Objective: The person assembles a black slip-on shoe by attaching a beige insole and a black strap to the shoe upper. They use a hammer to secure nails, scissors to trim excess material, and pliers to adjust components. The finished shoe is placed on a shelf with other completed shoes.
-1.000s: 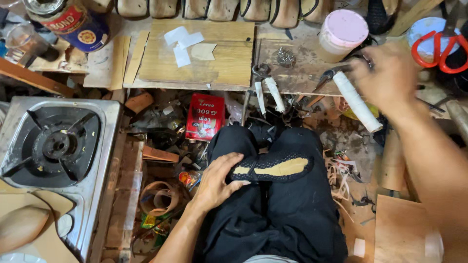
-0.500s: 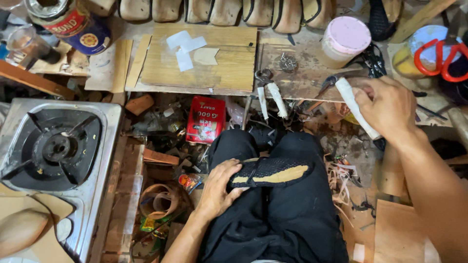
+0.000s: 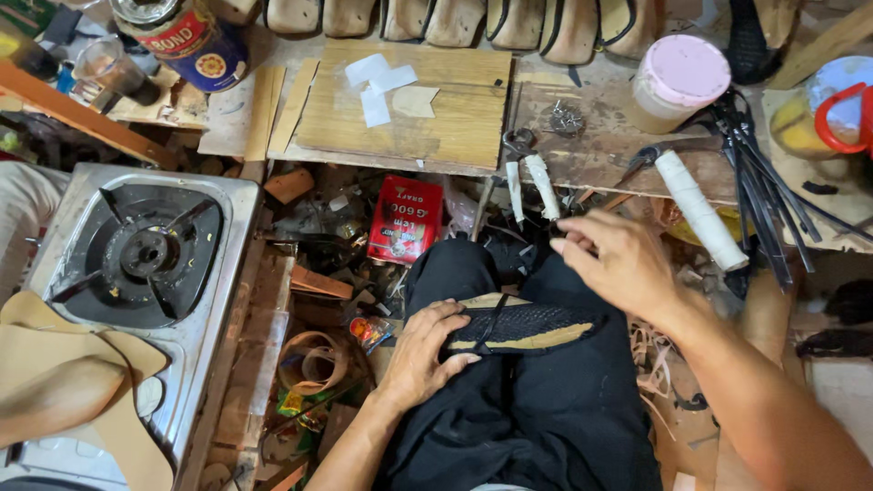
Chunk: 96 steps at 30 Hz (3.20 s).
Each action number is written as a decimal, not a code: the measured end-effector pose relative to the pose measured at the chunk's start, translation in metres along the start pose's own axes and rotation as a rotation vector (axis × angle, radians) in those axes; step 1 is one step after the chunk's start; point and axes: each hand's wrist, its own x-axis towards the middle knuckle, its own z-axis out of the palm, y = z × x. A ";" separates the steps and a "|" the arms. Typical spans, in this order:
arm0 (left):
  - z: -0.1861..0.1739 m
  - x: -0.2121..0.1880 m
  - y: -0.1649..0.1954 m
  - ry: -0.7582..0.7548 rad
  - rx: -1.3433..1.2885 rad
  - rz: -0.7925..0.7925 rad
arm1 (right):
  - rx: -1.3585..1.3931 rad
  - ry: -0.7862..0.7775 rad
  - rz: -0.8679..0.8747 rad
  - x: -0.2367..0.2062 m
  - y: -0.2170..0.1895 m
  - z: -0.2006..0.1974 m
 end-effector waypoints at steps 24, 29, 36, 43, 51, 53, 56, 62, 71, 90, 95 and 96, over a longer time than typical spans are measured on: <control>-0.208 0.199 -0.122 0.201 0.761 -0.566 | 0.039 0.100 -0.021 -0.166 0.001 0.112; -0.209 0.202 -0.117 0.164 0.779 -0.589 | 0.027 0.062 0.072 -0.161 -0.005 0.108; -0.225 0.192 -0.124 0.356 0.451 -0.592 | -0.021 0.059 0.028 -0.155 -0.008 0.107; -0.210 0.154 -0.103 0.471 -0.431 -0.481 | 0.023 0.081 -0.009 -0.161 -0.002 0.113; -0.088 0.043 0.014 0.320 0.202 0.296 | 1.180 0.025 0.428 -0.171 -0.019 0.086; -0.067 0.027 0.034 0.255 0.211 0.341 | 1.482 -0.017 0.339 -0.169 -0.024 0.076; -0.045 0.009 0.049 0.176 0.173 0.287 | 0.983 -0.029 0.500 -0.159 -0.023 0.066; -0.025 0.000 0.019 0.025 0.084 -0.051 | 0.731 0.134 0.526 -0.132 0.025 0.047; 0.013 0.040 -0.025 -0.008 -0.540 -0.374 | 0.765 -0.029 0.509 -0.104 0.063 0.074; 0.026 0.042 -0.006 0.107 -0.533 -0.471 | 0.778 -0.041 0.504 -0.097 0.066 0.086; 0.040 0.038 -0.010 0.175 -0.590 -0.543 | 0.735 -0.086 0.608 -0.091 0.044 0.067; 0.042 0.039 -0.011 0.197 -0.614 -0.531 | 0.589 0.026 0.531 -0.088 0.037 0.059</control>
